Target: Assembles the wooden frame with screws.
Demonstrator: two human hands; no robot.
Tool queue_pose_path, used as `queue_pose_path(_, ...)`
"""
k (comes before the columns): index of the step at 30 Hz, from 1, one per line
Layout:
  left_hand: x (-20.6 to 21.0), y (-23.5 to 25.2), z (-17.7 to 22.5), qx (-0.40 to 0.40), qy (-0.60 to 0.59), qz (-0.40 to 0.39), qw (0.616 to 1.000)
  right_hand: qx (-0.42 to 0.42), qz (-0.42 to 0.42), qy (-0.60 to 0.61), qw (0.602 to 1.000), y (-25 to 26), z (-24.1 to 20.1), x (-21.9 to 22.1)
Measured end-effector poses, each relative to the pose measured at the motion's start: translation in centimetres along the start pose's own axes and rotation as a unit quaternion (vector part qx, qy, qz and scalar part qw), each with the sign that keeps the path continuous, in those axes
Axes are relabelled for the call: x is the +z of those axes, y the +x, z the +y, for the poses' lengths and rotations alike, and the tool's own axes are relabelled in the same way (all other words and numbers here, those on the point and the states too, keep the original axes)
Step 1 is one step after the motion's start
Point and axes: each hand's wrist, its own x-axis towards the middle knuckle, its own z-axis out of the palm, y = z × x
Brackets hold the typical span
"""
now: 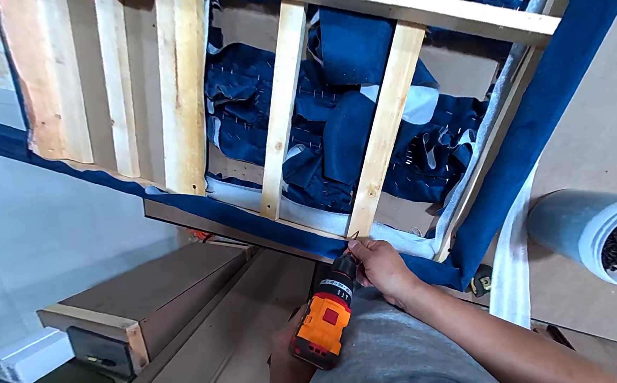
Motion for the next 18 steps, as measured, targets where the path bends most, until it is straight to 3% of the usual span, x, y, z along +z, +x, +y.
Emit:
queue_pose_path(12, 0.9, -0.1, -0.8, -0.007, -0.004, -0.016, 1.000, -0.007, 0.003, 0.035, 0.999, 0.7, 0.7, -0.2)
queue_pose_path(18, -0.1, 1.4, 2.3, -0.057, 0.016, -0.044, 0.997, -0.018, -0.017, -0.012, 1.000, 0.2, 0.9, -1.7)
